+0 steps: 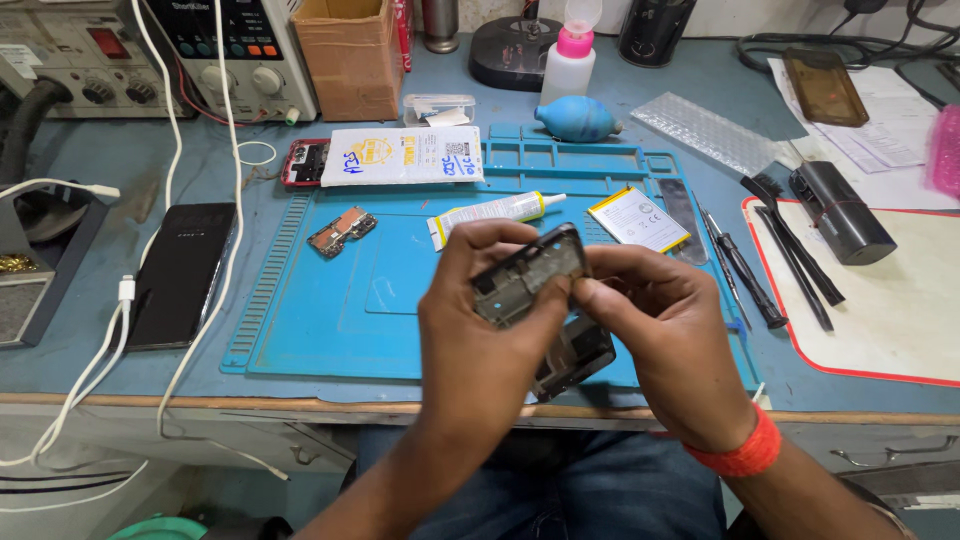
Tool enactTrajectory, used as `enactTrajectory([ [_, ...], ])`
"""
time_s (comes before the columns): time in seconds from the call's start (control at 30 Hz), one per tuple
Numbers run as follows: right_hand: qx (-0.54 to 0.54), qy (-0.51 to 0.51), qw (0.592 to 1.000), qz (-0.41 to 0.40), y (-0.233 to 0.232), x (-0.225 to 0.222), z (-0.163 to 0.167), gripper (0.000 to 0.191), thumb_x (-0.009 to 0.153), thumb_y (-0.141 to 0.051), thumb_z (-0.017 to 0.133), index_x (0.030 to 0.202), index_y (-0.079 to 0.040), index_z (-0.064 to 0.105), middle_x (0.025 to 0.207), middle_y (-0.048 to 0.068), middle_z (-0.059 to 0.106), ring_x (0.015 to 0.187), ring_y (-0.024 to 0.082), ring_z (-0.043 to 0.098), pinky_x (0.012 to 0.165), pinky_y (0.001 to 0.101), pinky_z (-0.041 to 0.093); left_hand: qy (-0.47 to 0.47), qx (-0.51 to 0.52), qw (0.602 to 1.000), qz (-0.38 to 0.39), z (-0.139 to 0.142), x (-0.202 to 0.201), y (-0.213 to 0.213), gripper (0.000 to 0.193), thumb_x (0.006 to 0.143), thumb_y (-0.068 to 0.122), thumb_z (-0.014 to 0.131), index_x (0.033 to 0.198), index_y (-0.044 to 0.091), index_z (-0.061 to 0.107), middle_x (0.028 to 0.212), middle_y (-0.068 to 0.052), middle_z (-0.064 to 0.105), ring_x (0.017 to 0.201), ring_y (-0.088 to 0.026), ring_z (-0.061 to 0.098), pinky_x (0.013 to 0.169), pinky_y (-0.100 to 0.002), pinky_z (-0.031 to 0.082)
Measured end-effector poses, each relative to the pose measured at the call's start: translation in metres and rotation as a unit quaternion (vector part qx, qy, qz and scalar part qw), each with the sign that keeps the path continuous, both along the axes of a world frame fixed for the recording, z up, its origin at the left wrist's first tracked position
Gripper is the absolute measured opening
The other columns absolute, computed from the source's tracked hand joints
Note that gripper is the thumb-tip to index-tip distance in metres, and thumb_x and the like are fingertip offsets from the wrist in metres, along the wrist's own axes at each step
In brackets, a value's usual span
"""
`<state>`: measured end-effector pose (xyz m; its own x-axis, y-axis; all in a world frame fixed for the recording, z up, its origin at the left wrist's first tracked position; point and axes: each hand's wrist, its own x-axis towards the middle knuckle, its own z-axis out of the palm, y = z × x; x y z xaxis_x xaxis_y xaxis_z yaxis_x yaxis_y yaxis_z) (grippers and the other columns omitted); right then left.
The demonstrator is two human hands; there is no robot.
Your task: The person disassembles a smartphone at a repair bench. They pry open the phone's back cover, use tweezers to work inside the chassis, lift out the battery, and handle the exposed motherboard and internal components while separating parts on the work mat.
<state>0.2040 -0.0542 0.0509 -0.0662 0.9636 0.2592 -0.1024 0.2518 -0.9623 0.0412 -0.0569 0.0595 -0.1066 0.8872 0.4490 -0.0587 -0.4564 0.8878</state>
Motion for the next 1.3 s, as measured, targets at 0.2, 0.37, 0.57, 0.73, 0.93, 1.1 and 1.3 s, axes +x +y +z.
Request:
enactTrajectory([
  [0.2, -0.064, -0.1, 0.993, 0.019, 0.013, 0.008, -0.002, 0.041, 0.096, -0.012, 0.073, 0.137, -0.005, 0.071, 0.096, 0.012, 0.081, 0.077, 0.016, 0.071, 0.065, 0.0315, 0.058, -0.08, -0.075, 0.994, -0.021, 0.003, -0.022, 0.023, 0.039, 0.082, -0.003, 0.076, 0.109, 0.005, 0.05, 0.093, -0.005, 0.071, 0.079, -0.01, 0.07, 0.066, -0.023, 0.057],
  [0.37, 0.12, -0.406, 0.9, -0.102, 0.044, 0.061, 0.009, 0.031, 0.093, -0.022, 0.071, 0.119, -0.006, 0.074, 0.106, 0.008, 0.079, 0.092, 0.016, 0.076, 0.077, 0.0326, 0.058, -0.038, -0.121, 0.992, -0.012, -0.006, -0.03, 0.028, 0.05, 0.083, 0.0, 0.072, 0.129, 0.007, 0.054, 0.097, -0.008, 0.066, 0.082, -0.01, 0.067, 0.066, -0.024, 0.058],
  [0.57, 0.009, -0.601, 0.775, -0.194, 0.066, 0.121, 0.015, 0.028, 0.088, -0.028, 0.078, 0.107, -0.008, 0.082, 0.099, 0.015, 0.079, 0.091, 0.027, 0.075, 0.081, 0.0401, 0.057, -0.141, -0.179, 0.972, -0.061, -0.024, -0.024, 0.032, 0.049, 0.088, -0.003, 0.067, 0.136, 0.003, 0.061, 0.109, -0.009, 0.063, 0.093, -0.013, 0.063, 0.079, -0.027, 0.057],
  [0.73, -0.017, -0.586, 0.802, -0.116, 0.058, 0.115, 0.016, 0.028, 0.083, -0.03, 0.079, 0.101, -0.009, 0.082, 0.092, 0.013, 0.08, 0.082, 0.023, 0.075, 0.076, 0.0371, 0.059, -0.208, -0.22, 0.95, -0.081, -0.035, -0.017, 0.032, 0.042, 0.088, -0.005, 0.064, 0.128, 0.003, 0.056, 0.109, -0.013, 0.064, 0.095, -0.016, 0.064, 0.081, -0.031, 0.057],
  [0.93, 0.039, -0.565, 0.824, -0.011, 0.051, 0.069, 0.008, 0.028, 0.08, -0.025, 0.078, 0.103, -0.01, 0.08, 0.089, 0.01, 0.077, 0.072, 0.023, 0.073, 0.068, 0.0378, 0.058, -0.238, -0.25, 0.932, -0.108, -0.042, -0.019, 0.023, 0.043, 0.089, -0.003, 0.06, 0.131, 0.005, 0.053, 0.118, -0.012, 0.061, 0.103, -0.016, 0.063, 0.09, -0.031, 0.057],
  [1.1, 0.13, -0.56, 0.815, 0.066, 0.058, 0.065, 0.016, 0.023, 0.078, -0.017, 0.078, 0.099, -0.007, 0.081, 0.089, 0.011, 0.076, 0.078, 0.026, 0.072, 0.07, 0.0399, 0.057, -0.136, -0.268, 0.95, -0.091, -0.041, -0.031, 0.024, 0.049, 0.086, -0.005, 0.063, 0.134, 0.006, 0.055, 0.112, -0.013, 0.059, 0.1, -0.017, 0.063, 0.086, -0.031, 0.058],
  [1.3, 0.023, -0.598, 0.801, 0.007, 0.06, 0.062, 0.005, 0.021, 0.082, -0.022, 0.078, 0.09, -0.002, 0.077, 0.079, 0.013, 0.075, 0.073, 0.027, 0.074, 0.072, 0.0388, 0.059, -0.022, -0.221, 0.968, -0.116, -0.041, -0.056, 0.03, 0.053, 0.081, -0.011, 0.066, 0.131, 0.005, 0.06, 0.112, -0.009, 0.059, 0.098, -0.014, 0.061, 0.08, -0.029, 0.057],
])
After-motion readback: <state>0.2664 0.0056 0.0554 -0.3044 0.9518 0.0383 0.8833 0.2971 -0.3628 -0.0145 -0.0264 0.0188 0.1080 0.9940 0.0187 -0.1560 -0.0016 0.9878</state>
